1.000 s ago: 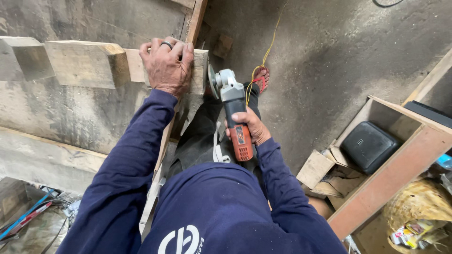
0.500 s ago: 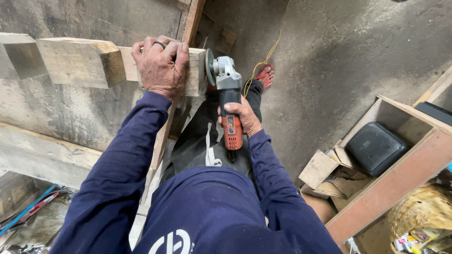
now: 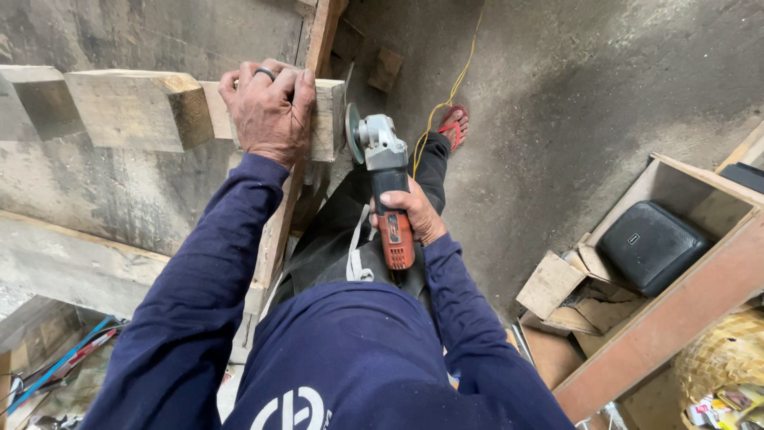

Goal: The person uses an angle grinder to smooth the surface of a wooden pallet. They hold the tool with both hands and move it across the wood, then reposition the pallet to grind different sections.

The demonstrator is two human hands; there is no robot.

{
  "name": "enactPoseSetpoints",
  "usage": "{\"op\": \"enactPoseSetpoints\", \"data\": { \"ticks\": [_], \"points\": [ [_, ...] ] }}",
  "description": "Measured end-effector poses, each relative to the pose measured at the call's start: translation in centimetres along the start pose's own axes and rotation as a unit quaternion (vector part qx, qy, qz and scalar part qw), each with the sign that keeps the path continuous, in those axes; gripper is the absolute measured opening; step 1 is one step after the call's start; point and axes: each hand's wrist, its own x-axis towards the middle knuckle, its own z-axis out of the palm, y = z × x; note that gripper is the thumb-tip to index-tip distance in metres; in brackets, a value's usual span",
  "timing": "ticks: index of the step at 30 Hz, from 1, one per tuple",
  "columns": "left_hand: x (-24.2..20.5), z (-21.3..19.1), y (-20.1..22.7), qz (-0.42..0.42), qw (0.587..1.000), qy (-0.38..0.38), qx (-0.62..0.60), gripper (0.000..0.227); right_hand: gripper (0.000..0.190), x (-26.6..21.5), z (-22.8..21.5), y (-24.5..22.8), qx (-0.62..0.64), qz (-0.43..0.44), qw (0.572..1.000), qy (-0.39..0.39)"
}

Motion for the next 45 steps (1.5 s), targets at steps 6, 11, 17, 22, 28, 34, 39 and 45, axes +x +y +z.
{"op": "enactPoseSetpoints", "data": {
  "ticks": [6,11,17,22,28,34,39,45],
  "points": [
    [-0.4,-0.1,0.0,-0.004,1.000,-0.009,-0.004,0.039,0.049,-1.5,-1.9,0.5,0.047,0.029,0.994,-0.090],
    [-0.1,-0.2,0.3,-0.008,1.000,-0.005,-0.006,0.037,0.048,0.8,-2.6,-0.9,0.153,0.079,0.976,-0.130],
    [-0.2,-0.5,0.5,-0.013,1.000,-0.002,-0.017,0.035,0.053,2.3,-3.6,-2.5,0.231,0.172,0.924,-0.251],
    [-0.3,-0.5,0.7,-0.027,0.999,-0.012,-0.024,0.035,0.064,-0.4,-2.9,-0.8,0.255,0.129,0.938,-0.194],
    [0.1,-0.4,0.4,-0.018,1.000,0.001,-0.002,0.037,0.064,-1.2,-2.2,-0.7,0.266,0.131,0.935,-0.194],
    [-0.3,-0.5,0.6,-0.033,0.999,-0.023,-0.004,0.037,0.068,2.1,-4.0,-2.9,0.267,0.154,0.919,-0.245],
    [0.0,-1.0,1.1,-0.031,0.999,-0.010,-0.025,0.032,0.070,3.8,-5.6,-3.7,0.276,0.179,0.897,-0.294],
    [0.1,-1.1,1.1,-0.046,0.999,-0.019,-0.020,0.032,0.071,1.6,-6.0,-1.3,0.314,0.234,0.872,-0.295]
  ]
}}
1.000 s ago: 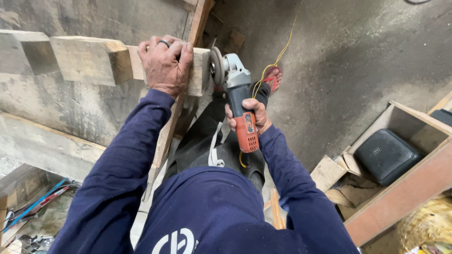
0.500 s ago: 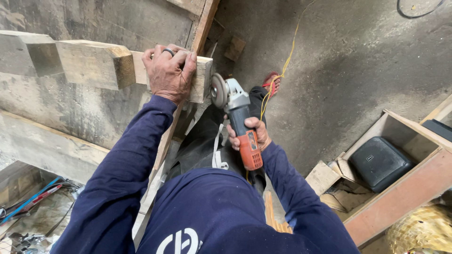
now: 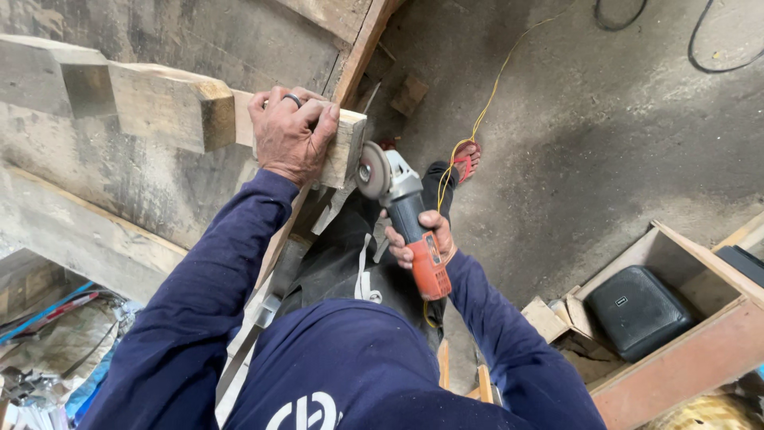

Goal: The person uses an angle grinder to smooth the surface of a wooden pallet. They hold the tool with both hands and move it across the wood, then reposition the pallet to grind different sections.

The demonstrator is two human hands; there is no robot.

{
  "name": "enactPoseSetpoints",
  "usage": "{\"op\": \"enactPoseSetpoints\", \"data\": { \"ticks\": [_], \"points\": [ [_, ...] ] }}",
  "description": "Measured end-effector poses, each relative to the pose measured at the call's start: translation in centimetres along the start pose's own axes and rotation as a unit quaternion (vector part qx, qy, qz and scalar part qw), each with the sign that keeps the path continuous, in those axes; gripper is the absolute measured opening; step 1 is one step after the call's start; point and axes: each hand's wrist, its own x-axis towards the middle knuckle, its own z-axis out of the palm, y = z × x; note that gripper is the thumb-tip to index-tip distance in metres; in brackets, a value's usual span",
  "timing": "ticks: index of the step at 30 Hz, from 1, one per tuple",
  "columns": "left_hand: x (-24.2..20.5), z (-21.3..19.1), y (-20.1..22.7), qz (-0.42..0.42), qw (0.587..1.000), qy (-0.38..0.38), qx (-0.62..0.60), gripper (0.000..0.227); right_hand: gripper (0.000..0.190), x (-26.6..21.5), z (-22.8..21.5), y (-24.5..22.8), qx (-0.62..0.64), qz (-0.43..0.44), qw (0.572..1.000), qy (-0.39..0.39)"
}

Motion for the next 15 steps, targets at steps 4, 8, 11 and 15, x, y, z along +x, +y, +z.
{"op": "enactPoseSetpoints", "data": {
  "ticks": [4,8,11,15],
  "points": [
    [0.0,0.1,0.2,-0.001,1.000,0.008,0.000,0.031,0.068,-1.6,1.5,2.5,-0.019,-0.005,0.998,0.061],
    [-0.1,0.2,-0.2,0.010,1.000,0.022,-0.004,0.031,0.064,-2.6,4.2,3.4,-0.253,-0.082,0.934,0.239],
    [-0.5,0.5,-0.4,0.014,0.999,0.029,-0.008,0.031,0.059,-2.1,6.1,4.5,-0.364,-0.121,0.887,0.258],
    [-0.2,0.8,-0.8,0.023,0.999,0.044,-0.004,0.031,0.060,0.4,7.7,4.1,-0.398,-0.177,0.856,0.277]
  ]
}}
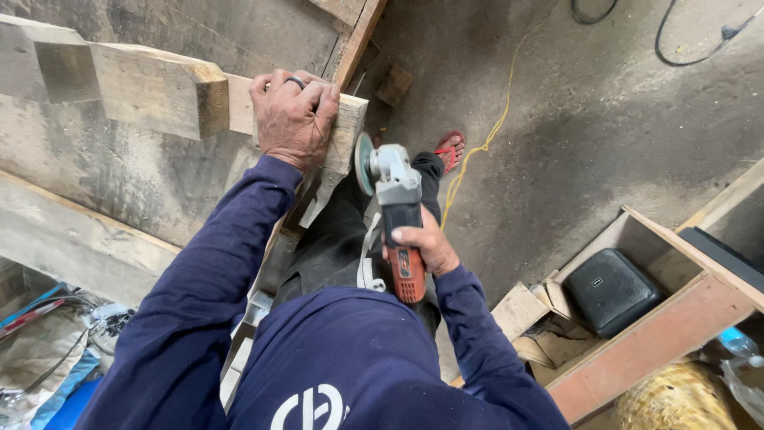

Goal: The person uses an angle grinder to smooth the surface of a wooden pallet. They hold the tool with both hands and move it across the wood, then reposition the pallet to grind different sections.

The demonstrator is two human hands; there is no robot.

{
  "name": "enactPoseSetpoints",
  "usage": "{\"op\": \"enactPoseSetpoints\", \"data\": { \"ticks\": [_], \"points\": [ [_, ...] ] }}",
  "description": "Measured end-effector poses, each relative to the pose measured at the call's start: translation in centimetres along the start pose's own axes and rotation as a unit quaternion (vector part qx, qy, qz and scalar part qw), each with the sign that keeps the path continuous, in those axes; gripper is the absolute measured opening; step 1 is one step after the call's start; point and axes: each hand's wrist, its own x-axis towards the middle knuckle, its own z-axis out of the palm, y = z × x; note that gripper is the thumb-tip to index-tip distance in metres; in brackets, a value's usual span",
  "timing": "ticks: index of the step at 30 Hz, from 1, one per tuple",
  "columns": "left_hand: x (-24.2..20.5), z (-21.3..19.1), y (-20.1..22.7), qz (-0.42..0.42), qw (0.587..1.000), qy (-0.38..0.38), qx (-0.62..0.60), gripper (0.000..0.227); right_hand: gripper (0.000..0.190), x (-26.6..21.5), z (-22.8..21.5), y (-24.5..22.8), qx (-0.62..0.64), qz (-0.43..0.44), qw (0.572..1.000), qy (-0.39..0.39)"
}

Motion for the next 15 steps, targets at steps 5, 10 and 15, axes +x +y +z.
{"op": "enactPoseSetpoints", "data": {
  "ticks": [5,10,15],
  "points": [
    [-0.2,0.1,0.1,-0.003,1.000,-0.008,0.002,0.032,0.054,1.1,0.8,-1.3,-0.017,-0.020,0.999,0.022],
    [-0.2,0.1,0.1,-0.010,1.000,-0.011,-0.009,0.032,0.059,-0.8,1.9,-1.1,-0.041,0.001,0.999,0.031],
    [-0.7,0.2,-0.2,0.003,1.000,-0.016,0.014,0.032,0.059,-0.1,2.1,-1.5,-0.063,-0.048,0.996,0.040]
  ]
}}
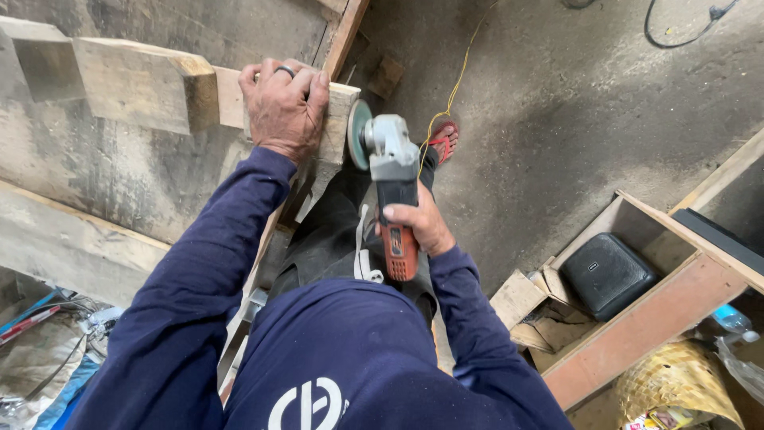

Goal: The person uses an angle grinder to smooth the surface of a wooden pallet. They hold the tool with both hands and move it across the wood, then reposition the pallet to grind different sections.

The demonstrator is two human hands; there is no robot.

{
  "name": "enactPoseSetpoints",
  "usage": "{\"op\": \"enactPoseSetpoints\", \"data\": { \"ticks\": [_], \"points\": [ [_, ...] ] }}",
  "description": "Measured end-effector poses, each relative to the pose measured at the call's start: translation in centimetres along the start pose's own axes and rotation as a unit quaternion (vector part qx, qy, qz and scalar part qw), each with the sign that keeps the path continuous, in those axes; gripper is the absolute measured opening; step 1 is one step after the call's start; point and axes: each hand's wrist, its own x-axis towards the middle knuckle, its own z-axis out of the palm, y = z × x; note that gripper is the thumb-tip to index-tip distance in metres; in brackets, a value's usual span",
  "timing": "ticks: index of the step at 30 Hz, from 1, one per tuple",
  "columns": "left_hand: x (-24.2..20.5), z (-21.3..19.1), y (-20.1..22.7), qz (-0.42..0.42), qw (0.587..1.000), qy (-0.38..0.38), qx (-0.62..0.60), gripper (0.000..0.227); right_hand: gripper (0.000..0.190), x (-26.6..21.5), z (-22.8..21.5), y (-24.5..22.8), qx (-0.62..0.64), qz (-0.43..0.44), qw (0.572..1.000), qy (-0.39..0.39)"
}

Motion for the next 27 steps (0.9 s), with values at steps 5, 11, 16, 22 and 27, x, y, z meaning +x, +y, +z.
{"op": "enactPoseSetpoints", "data": {
  "ticks": [5,11,16,22,27],
  "points": [
    [0.8,0.0,-0.1,0.000,1.000,0.015,-0.005,0.033,0.062,-0.2,0.6,-0.2,0.023,-0.003,0.999,-0.026],
    [-0.1,0.2,0.1,-0.004,1.000,0.010,-0.014,0.033,0.066,0.1,0.6,-0.3,0.019,-0.005,1.000,0.004],
    [0.5,0.3,-0.2,0.001,1.000,0.028,-0.007,0.032,0.066,0.4,0.5,-0.5,0.020,0.017,1.000,0.001],
    [0.2,0.1,0.1,-0.003,1.000,0.016,-0.009,0.030,0.061,1.7,-0.2,0.3,0.058,0.006,0.998,-0.011],
    [-0.1,0.4,-0.1,-0.006,1.000,0.026,-0.011,0.029,0.060,1.6,-0.6,1.2,0.064,0.033,0.997,0.003]
  ]
}}
